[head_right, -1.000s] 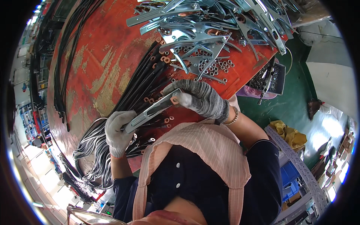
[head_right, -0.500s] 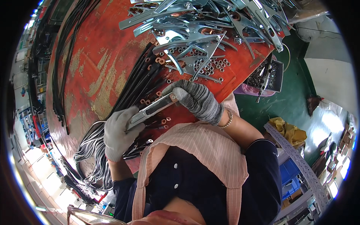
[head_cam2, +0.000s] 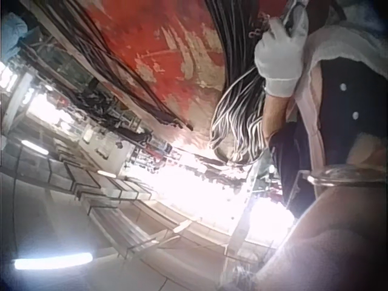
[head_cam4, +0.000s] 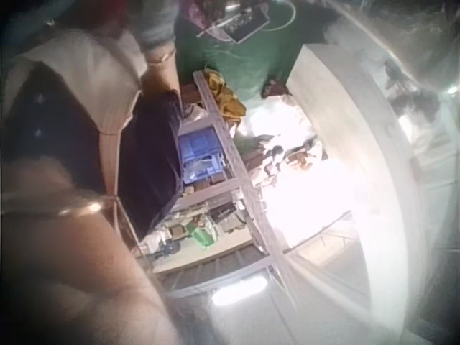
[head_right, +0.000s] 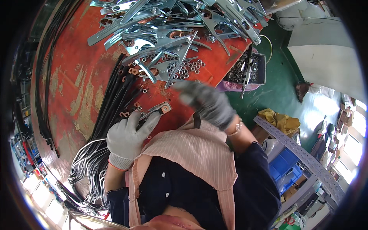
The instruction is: The person cuts the ties binding a bundle of cables using pliers, spreads the cables across the table, and attaches metal clamps to the cable terminals by hand.
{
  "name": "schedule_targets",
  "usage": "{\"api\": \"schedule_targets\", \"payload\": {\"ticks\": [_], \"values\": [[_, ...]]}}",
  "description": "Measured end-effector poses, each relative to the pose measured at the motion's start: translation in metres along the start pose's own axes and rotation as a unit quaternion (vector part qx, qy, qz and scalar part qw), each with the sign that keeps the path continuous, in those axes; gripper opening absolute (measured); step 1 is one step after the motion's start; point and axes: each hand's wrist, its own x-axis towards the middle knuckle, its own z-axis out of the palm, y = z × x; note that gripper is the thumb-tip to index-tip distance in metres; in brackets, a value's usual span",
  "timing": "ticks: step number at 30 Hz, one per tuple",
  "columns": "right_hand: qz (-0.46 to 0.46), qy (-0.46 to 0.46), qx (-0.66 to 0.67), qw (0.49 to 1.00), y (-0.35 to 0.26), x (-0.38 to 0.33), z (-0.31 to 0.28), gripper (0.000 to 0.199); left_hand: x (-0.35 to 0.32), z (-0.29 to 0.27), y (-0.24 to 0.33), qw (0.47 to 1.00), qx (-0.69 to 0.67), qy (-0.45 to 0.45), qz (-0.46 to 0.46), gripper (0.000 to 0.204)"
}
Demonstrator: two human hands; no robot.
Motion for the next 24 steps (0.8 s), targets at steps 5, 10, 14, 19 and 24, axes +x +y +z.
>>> {"api": "schedule_targets", "payload": {"ticks": [5,10,14,19,24], "values": [[0.017,0.023,-0.215,0.976,0.045,0.001,-0.049,0.031,0.009,0.006,0.007,0.993,0.092,-0.071,-0.029,0.055],[0.008,-0.029,-0.214,0.976,0.061,0.007,-0.048,0.029,0.012,0.007,0.008,0.993,0.079,-0.081,-0.036,0.058],[0.005,-0.054,-0.253,0.966,0.055,0.01,-0.051,0.025,0.012,0.006,0.008,0.992,0.091,-0.088,-0.03,0.061],[-0.007,-0.002,-0.235,0.972,0.019,0.012,-0.047,0.018,0.009,0.008,0.007,0.993,0.079,-0.077,-0.037,0.061],[-0.048,-0.052,-0.077,0.995,0.009,0.008,0.02,0.026,0.01,0.002,0.007,0.992,0.066,-0.096,-0.048,0.06]]}}
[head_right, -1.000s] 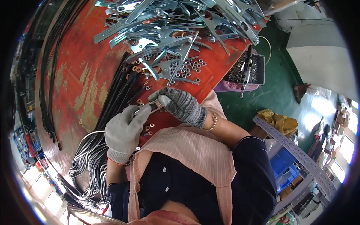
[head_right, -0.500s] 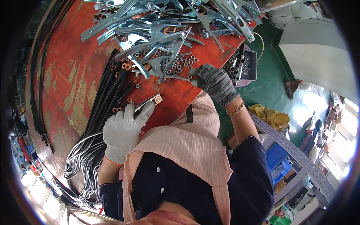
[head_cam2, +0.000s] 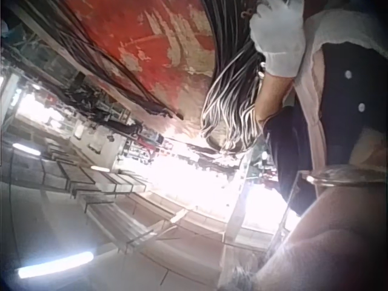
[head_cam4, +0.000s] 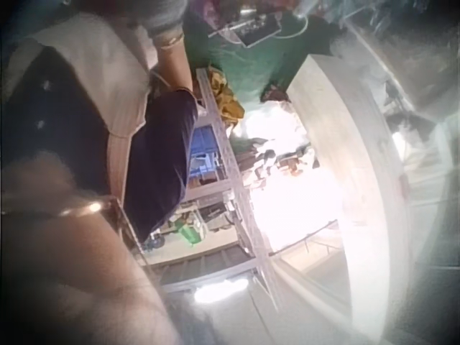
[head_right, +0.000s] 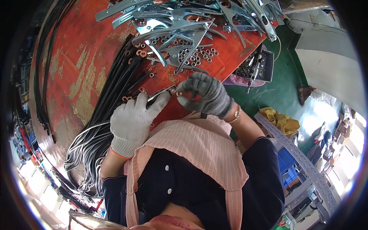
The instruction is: The person cuts the ties binding a bundle of cables using pliers, spreads the cables across the table, and attaches metal clamps to the cable terminals by hand.
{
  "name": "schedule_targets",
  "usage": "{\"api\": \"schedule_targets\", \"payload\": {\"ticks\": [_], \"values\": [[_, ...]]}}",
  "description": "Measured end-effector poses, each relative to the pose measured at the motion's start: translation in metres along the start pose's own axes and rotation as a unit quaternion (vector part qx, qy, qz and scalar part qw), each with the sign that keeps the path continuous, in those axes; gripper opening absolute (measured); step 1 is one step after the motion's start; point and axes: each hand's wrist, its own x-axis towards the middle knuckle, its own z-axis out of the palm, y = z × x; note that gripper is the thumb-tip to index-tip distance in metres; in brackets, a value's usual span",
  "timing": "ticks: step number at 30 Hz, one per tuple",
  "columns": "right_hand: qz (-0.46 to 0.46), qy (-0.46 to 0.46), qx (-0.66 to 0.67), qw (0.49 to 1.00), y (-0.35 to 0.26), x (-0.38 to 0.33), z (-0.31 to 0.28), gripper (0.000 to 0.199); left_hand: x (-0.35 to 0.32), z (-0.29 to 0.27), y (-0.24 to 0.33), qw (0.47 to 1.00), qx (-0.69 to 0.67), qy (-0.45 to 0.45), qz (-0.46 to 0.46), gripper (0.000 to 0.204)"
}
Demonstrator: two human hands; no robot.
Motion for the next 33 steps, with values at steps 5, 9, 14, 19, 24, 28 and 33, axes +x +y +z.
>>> {"api": "schedule_targets", "payload": {"ticks": [5,9,14,19,24,28,33], "values": [[0.032,0.019,0.006,0.999,0.02,-0.008,0.023,0.03,-0.001,0.003,0.0,1.0,-0.01,0.006,0.008,0.06],[0.028,-0.002,-0.006,1.0,0.023,-0.005,0.022,0.028,-0.001,0.003,-0.001,1.0,-0.013,0.014,0.009,0.061],[0.049,-0.04,0.022,0.998,0.019,0.001,0.013,0.025,-0.001,0.003,-0.002,1.0,-0.016,0.009,0.012,0.063],[0.056,-0.06,-0.001,0.997,0.017,0.007,0.012,0.025,0.0,0.002,-0.003,1.0,-0.017,-0.002,0.008,0.063],[-0.082,-0.001,-0.024,0.996,0.035,0.006,0.024,0.026,0.002,0.001,-0.003,1.0,-0.022,-0.006,0.012,0.064],[-0.059,0.006,0.011,0.998,0.042,0.01,0.027,0.031,0.001,0.001,-0.003,1.0,-0.022,-0.007,0.009,0.064],[0.032,0.004,0.094,0.995,0.029,0.006,0.028,0.043,0.004,-0.001,-0.002,0.999,-0.028,-0.027,0.004,0.062]]}}
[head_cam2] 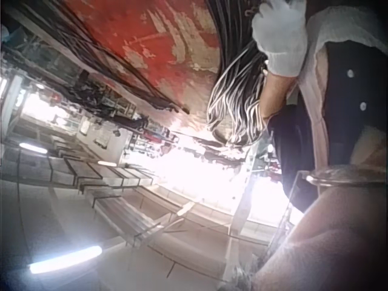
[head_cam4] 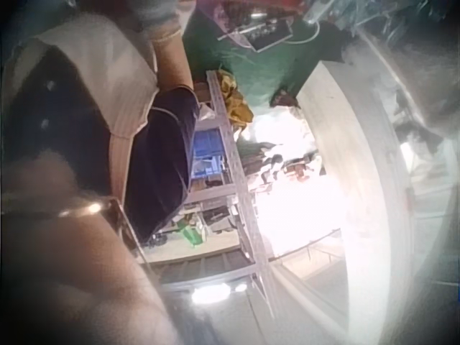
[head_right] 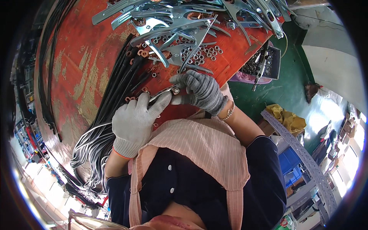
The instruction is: The person cuts the ties binding a bundle of cables using pliers, spreads the cables across the table, and attaches metal clamps to the cable terminals by hand.
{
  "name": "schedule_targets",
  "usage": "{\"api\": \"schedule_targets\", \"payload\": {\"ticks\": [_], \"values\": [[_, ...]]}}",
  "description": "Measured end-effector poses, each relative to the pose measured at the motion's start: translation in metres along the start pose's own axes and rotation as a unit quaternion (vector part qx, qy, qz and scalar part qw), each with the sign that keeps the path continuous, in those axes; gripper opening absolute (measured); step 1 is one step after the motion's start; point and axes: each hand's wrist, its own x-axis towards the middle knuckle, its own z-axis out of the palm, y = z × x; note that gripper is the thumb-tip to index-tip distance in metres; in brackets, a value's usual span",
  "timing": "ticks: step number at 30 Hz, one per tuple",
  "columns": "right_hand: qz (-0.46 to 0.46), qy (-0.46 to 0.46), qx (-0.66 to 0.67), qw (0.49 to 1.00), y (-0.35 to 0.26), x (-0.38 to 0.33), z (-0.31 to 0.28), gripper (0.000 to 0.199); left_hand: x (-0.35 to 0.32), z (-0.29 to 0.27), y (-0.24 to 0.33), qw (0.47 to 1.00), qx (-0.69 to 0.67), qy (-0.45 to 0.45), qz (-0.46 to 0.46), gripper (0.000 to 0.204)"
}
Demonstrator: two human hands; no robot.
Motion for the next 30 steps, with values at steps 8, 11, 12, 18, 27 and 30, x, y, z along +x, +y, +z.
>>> {"api": "schedule_targets", "payload": {"ticks": [8,11,12,18,27,30], "values": [[0.007,-0.06,-0.135,0.989,-0.004,-0.026,-0.023,0.048,-0.001,0.001,0.0,1.0,0.014,0.017,0.001,0.059],[0.0,-0.015,-0.095,0.995,-0.012,-0.024,-0.026,0.033,0.002,-0.002,0.0,1.0,0.014,-0.001,-0.004,0.058],[-0.022,-0.043,-0.087,0.995,0.0,-0.029,-0.031,0.03,0.002,-0.002,0.001,1.0,0.014,0.001,-0.002,0.058],[-0.009,-0.069,-0.086,0.994,-0.012,-0.021,-0.026,0.023,0.0,0.0,0.001,1.0,0.021,0.001,-0.009,0.057],[0.04,-0.101,-0.079,0.991,-0.013,-0.025,-0.037,0.015,0.002,0.002,0.002,0.998,0.038,0.054,-0.001,0.054],[0.017,-0.033,-0.048,0.998,-0.021,-0.022,-0.035,0.018,0.005,-0.005,0.001,0.999,0.023,0.03,-0.001,0.053]]}}
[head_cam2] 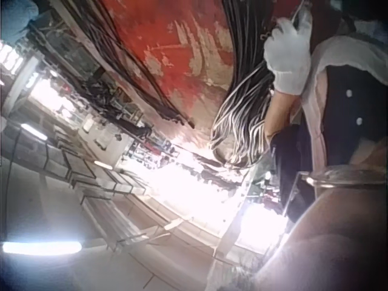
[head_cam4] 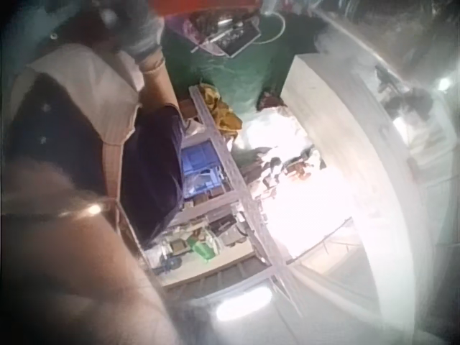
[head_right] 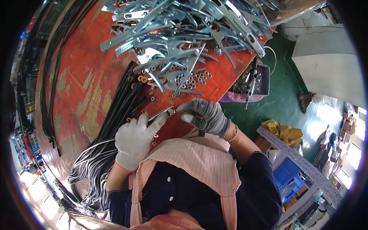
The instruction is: The person cuts the ties binding a bundle of cables using pliers, spreads the cables across the table, and attaches metal clamps to the cable terminals by hand.
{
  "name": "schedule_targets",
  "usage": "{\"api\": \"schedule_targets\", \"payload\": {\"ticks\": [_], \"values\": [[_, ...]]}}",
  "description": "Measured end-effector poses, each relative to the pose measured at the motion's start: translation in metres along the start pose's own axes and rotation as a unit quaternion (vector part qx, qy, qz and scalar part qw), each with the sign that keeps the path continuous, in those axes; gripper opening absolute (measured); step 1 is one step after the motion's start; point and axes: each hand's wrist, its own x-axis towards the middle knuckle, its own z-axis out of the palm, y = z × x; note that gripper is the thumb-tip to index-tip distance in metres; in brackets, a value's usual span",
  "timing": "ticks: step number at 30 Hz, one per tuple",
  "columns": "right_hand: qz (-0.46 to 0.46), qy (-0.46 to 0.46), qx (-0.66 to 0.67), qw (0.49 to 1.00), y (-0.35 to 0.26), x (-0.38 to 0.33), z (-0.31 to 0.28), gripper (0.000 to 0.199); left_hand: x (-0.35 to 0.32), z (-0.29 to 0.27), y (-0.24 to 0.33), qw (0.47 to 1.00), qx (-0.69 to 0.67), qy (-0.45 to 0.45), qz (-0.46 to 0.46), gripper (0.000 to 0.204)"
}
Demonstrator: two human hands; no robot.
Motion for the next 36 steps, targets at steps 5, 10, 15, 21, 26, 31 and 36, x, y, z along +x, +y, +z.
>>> {"api": "schedule_targets", "payload": {"ticks": [5,10,15,21,26,31,36], "values": [[-0.084,0.072,-0.083,0.99,-0.011,0.021,-0.012,0.026,0.002,-0.006,-0.01,0.999,-0.022,-0.044,-0.012,0.051],[-0.147,0.229,-0.319,0.908,-0.007,0.057,-0.058,0.03,0.01,-0.049,-0.044,0.985,-0.129,-0.097,0.061,0.049],[-0.156,0.232,-0.434,0.856,0.008,0.088,-0.073,0.036,0.039,-0.076,-0.132,0.931,-0.209,0.3,-0.025,0.04],[-0.223,0.19,-0.45,0.844,0.006,0.11,-0.066,0.037,0.086,-0.031,-0.275,0.924,-0.169,0.143,-0.31,0.043],[-0.254,0.127,-0.376,0.882,0.008,0.101,-0.087,0.022,0.113,0.006,-0.276,0.928,-0.012,0.047,-0.37,0.046],[-0.303,0.237,-0.138,0.913,0.049,0.077,-0.114,0.018,0.11,0.061,-0.268,0.875,0.108,0.299,-0.366,0.05],[-0.069,0.359,-0.076,0.928,0.103,0.022,-0.135,0.033,-0.046,0.042,-0.221,0.934,0.037,0.127,-0.332,0.03]]}}
